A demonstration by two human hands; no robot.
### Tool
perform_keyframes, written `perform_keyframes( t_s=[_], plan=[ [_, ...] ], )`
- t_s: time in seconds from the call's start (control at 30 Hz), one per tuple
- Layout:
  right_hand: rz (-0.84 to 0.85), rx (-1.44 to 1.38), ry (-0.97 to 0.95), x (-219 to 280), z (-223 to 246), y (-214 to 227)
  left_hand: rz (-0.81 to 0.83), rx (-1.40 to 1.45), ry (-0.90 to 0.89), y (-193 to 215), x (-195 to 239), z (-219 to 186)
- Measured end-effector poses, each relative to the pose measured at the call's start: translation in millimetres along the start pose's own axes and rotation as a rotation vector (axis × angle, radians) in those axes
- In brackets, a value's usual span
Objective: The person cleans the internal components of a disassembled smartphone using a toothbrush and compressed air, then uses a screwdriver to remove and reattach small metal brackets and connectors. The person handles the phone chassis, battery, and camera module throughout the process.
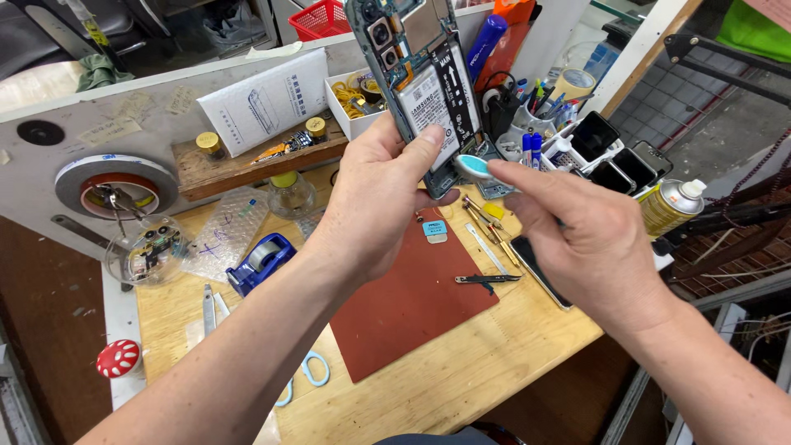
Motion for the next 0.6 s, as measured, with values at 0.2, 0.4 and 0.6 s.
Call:
perform_keyframes(
  t_s=[0.2,0.4,0.6],
  plan=[
    [0.012,-0.049,-0.103,1.0,18.1,-9.6,0.005,0.013,-0.061,12.6,10.8,-18.2],
    [-0.055,-0.048,-0.035,6.2,37.1,-8.6,0.040,0.094,-0.094,13.0,21.8,-27.5],
    [-0.061,-0.148,-0.143,9.6,36.0,-10.9,0.042,0.050,-0.167,13.5,31.0,-37.1]
  ],
)
Point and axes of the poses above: each hand's wrist, its own x-axis away from the middle knuckle, its own y-axis out of the back of the hand, z = x × y, the point moved 6 cm from there along -x, towards the middle knuckle, and after that the axes turned 12 degrees about x, right-handed, at the moved point
